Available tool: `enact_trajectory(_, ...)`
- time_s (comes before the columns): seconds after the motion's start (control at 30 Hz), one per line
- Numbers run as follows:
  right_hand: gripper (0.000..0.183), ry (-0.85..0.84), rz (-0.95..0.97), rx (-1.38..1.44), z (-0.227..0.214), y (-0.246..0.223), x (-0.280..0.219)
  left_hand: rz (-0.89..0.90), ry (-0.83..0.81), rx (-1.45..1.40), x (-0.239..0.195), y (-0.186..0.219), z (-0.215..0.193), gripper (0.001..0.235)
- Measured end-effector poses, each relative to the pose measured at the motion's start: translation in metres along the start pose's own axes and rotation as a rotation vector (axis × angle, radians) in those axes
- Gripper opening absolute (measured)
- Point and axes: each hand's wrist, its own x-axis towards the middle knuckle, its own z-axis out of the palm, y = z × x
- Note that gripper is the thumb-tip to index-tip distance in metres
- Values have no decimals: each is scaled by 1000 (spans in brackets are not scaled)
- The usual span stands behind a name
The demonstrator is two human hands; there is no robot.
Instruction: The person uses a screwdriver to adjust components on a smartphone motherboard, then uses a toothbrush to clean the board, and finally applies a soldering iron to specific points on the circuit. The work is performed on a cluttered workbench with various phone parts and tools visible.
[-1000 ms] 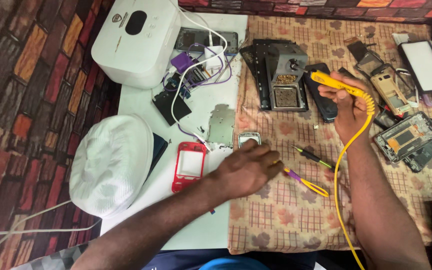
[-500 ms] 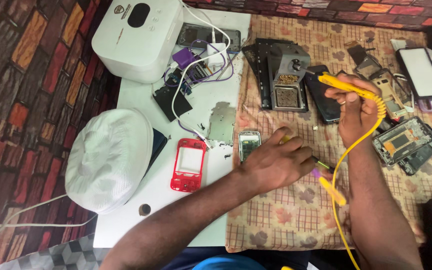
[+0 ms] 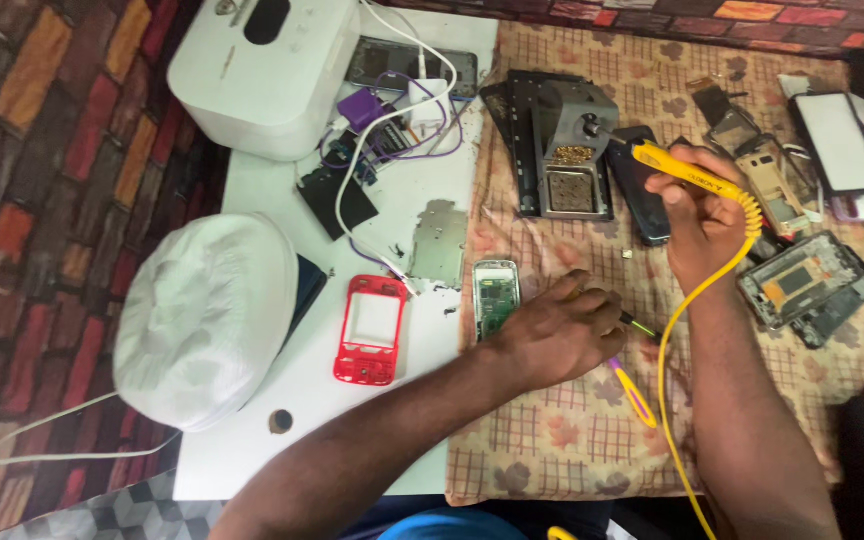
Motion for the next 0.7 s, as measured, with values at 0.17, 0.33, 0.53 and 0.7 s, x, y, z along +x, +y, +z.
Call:
enact_trajectory(0.17,23,48,4,-25,-4,2,6,-112,93,-37,-10,-12,-33,26)
enact_trajectory(0.33,18,15,9,52,-1,-3,5,-299,267,-37,-34,-52,-70,36)
enact_trajectory(0.53,20,-45,-39,15,3,-11,5,-459,368,-229,-62,-64,-78,39)
enact_trajectory(0.7,23,-73,34,64,2,-14,7,-427,174,-238,-73,-63,-75,46)
